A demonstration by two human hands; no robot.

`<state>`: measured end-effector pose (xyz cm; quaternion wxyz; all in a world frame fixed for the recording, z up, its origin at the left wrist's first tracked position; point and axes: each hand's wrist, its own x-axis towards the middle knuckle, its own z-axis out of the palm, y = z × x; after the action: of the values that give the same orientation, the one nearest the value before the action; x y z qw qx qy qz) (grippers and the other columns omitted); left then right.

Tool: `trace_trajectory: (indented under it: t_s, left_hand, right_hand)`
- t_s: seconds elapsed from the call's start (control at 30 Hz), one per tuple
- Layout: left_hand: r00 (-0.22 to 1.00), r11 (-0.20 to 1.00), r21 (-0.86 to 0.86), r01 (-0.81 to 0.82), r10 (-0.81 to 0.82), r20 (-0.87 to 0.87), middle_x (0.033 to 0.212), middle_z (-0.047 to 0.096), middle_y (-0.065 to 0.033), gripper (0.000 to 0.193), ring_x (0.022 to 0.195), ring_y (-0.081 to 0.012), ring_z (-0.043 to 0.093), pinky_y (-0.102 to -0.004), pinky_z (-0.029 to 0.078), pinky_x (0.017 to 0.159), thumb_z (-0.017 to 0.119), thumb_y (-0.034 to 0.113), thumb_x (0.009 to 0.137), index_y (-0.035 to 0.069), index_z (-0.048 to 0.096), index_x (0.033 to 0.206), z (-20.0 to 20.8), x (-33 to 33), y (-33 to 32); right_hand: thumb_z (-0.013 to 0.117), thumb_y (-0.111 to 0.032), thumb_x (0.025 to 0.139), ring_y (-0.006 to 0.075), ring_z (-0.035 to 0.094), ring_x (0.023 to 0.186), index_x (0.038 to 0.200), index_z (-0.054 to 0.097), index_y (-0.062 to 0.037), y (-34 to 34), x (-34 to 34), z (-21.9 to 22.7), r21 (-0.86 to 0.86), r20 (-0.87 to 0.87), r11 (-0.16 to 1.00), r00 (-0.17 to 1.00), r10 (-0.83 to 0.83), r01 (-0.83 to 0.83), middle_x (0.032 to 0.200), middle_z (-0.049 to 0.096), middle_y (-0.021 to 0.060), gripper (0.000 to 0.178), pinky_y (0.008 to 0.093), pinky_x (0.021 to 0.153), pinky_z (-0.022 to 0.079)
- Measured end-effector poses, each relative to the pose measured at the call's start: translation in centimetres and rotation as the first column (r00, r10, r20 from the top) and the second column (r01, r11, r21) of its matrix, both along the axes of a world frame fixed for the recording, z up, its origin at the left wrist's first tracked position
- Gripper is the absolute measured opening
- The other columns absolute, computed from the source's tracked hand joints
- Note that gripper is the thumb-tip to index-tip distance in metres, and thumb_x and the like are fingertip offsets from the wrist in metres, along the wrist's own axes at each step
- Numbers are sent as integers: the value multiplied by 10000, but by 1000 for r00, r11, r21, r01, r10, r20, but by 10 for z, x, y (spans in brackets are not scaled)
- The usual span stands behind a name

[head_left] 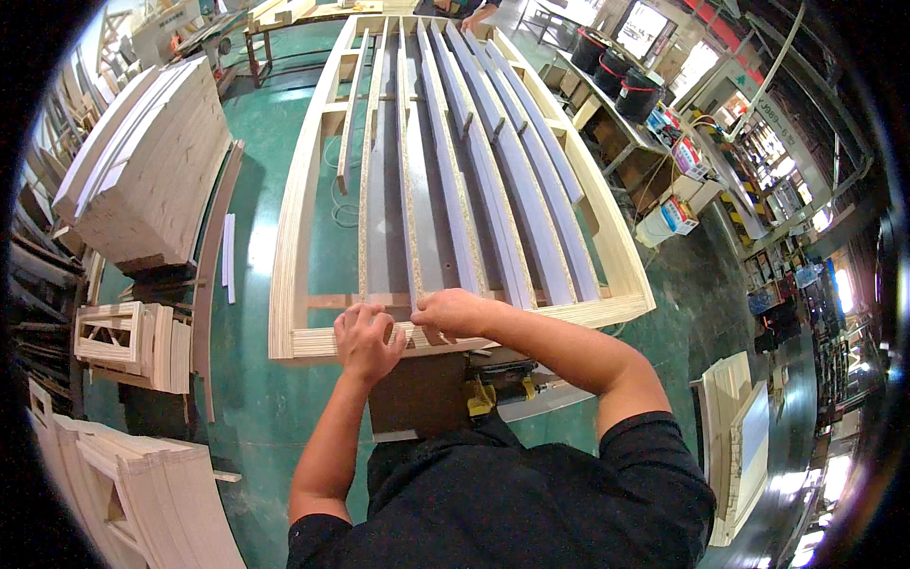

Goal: The person assembles a large wooden frame structure by placing long wooden slats into a jig and securing them with a pneumatic nail gun. They repeatedly position the slats and drive nails into the joints to fasten the components together.

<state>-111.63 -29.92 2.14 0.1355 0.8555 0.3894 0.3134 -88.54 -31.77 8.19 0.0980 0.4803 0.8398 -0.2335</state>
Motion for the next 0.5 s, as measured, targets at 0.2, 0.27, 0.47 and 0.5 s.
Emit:
trace_trajectory:
  t_s: [0.2, 0.27, 0.47, 0.5]
  left_hand:
    - [1000, 1000, 0, -3, 3, -26, 1164, 659, -65, 262, 1224, -316, 563, -519, 387, 1065, 807, 332, 748, 125, 692, 860, 4, 1, -1]
    - [1000, 1000, -2, -2, 2, -29, 1162, 659, -64, 267, 1224, -316, 563, -519, 390, 1063, 809, 332, 745, 126, 690, 867, 4, 2, -1]
    - [999, 1000, 2, -3, 3, -44, 1157, 662, -63, 261, 1226, -322, 564, -519, 393, 1063, 799, 330, 752, 129, 690, 877, 3, 3, 1]
    - [999, 1000, 13, -7, 7, -41, 1156, 663, -63, 258, 1225, -324, 565, -519, 393, 1063, 797, 329, 754, 129, 689, 875, 2, 1, 1]
  right_hand:
    - [613, -198, 930, 379, 730, 873, 1036, 622, -88, 5, 11, -16, 168, -39, 983, 996, 76, -69, 911, 719, 139, 153, 514, 719, 570]
    - [637, -176, 908, 390, 717, 912, 1046, 620, -84, 9, 7, -17, 114, -21, 993, 1000, 15, -13, 942, 707, 150, 167, 516, 755, 559]
    - [670, -168, 901, 438, 681, 967, 1086, 627, -60, 12, 5, -12, -124, -95, 965, 965, -245, 233, 993, 696, 205, 218, 534, 834, 528]
    - [663, -181, 914, 446, 678, 961, 1081, 635, -55, 4, 4, -10, -61, -112, 964, 958, -263, 258, 993, 700, 214, 211, 536, 833, 526]
